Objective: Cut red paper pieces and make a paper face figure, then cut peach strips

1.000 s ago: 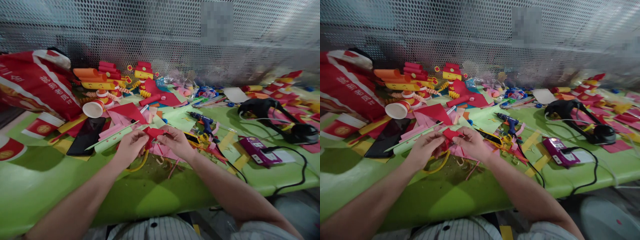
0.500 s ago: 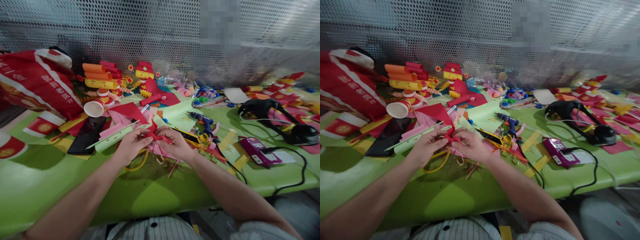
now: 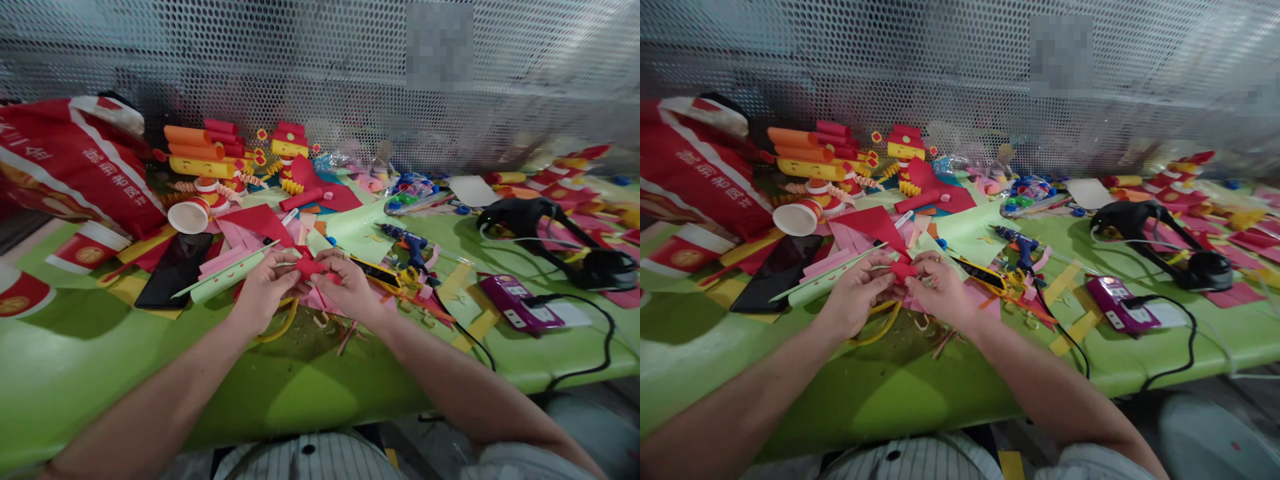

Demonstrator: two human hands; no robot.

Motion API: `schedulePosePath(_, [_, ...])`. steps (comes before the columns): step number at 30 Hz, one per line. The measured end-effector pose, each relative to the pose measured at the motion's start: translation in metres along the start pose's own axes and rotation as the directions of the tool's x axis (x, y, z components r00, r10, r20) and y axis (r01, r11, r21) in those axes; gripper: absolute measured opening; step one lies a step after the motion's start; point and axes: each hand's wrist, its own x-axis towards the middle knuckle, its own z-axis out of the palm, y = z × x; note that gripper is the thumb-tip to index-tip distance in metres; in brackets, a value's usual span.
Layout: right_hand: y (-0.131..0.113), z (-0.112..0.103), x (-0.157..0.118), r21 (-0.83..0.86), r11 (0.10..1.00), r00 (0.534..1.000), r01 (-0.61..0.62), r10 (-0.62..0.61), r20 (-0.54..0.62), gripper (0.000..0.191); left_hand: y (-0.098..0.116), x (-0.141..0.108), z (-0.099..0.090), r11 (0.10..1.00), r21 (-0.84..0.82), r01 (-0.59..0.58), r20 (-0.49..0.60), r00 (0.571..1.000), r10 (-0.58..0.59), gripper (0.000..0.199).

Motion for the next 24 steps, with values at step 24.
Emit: schedulePosePath(24, [-0.0025,-0.0098,-0.0022,-0.112,0.855,0.845,0.507,-0.467,0.262,0.015,0.0009,0.0047,-0.0037,0.998,-0.024,-0.052,-0.096,0.994,0.050,0.017])
